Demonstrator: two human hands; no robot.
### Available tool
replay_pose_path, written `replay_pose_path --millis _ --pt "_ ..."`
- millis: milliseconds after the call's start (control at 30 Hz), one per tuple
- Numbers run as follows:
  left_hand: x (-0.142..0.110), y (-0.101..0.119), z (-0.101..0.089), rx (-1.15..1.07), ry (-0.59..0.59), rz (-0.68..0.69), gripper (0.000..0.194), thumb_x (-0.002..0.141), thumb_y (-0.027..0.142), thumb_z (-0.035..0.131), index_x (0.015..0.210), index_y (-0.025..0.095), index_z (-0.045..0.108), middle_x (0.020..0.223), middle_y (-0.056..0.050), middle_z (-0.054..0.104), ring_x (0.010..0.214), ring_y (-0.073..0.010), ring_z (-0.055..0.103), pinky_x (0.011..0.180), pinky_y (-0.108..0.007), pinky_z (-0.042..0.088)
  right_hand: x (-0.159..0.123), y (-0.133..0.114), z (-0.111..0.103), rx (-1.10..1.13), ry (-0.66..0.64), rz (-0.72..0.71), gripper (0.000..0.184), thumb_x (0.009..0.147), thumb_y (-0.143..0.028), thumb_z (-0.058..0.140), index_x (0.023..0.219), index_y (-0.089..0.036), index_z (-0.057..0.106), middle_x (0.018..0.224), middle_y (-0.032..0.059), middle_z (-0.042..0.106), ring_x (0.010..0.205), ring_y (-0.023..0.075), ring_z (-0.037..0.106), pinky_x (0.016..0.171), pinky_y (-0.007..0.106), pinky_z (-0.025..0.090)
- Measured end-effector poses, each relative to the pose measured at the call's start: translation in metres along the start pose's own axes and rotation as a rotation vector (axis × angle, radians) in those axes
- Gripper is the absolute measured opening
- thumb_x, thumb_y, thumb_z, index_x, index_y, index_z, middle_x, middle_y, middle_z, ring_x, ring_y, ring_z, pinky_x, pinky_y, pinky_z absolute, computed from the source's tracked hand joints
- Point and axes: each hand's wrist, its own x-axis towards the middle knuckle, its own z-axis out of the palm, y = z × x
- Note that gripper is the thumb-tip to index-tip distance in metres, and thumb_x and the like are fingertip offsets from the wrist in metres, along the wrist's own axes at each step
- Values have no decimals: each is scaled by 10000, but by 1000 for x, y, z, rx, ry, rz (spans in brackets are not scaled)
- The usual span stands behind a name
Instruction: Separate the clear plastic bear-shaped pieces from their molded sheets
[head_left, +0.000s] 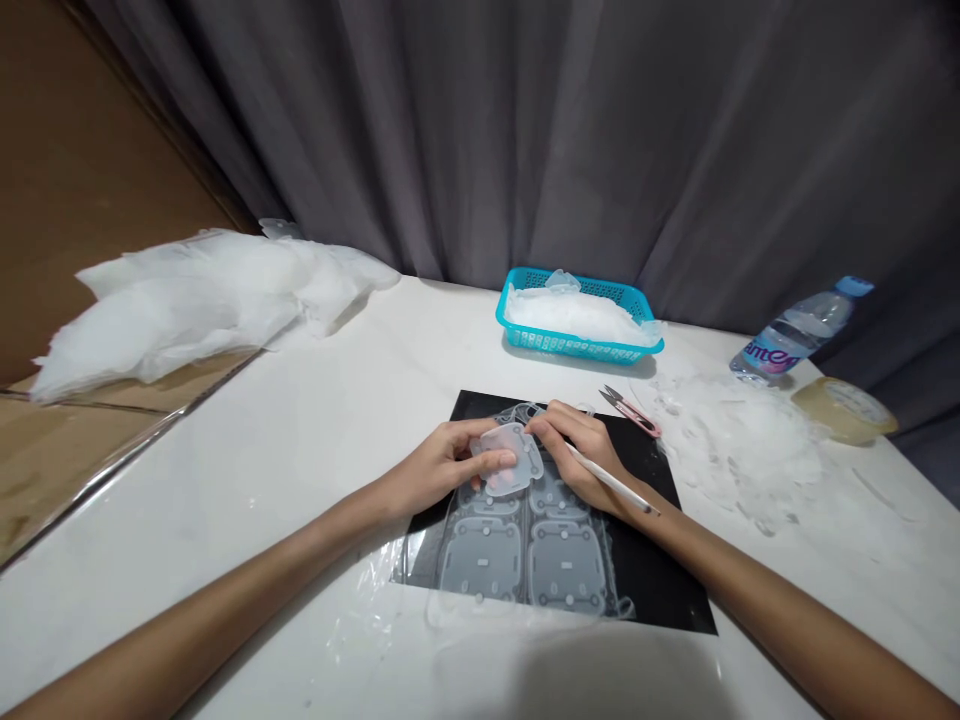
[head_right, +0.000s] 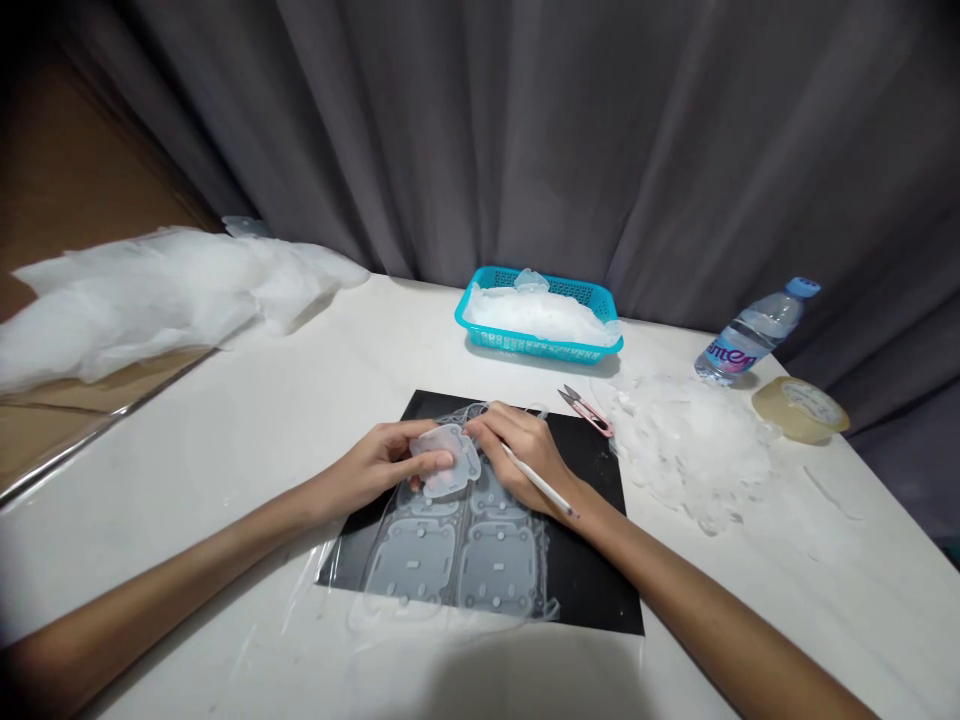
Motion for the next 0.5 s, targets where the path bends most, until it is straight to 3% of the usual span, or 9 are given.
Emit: replay_pose_path --millis 333,500 --pt "0 -2 1 -84 -24 22 241 953 389 719 925 150 723 837 -11 659 765 -131 631 701 -251 555 0 -7 0 -89 69 -198 136 1033 -165 537 932 -194 623 746 19 606 657 146 549 649 285 469" --pt "0 0 1 -61 -4 38 250 946 392 726 941 145 765 868 -29 682 775 -134 627 691 -246 571 -2 -7 1 -145 55 -226 81 978 -141 556 982 -193 618 745 21 603 641 151 551 620 287 468"
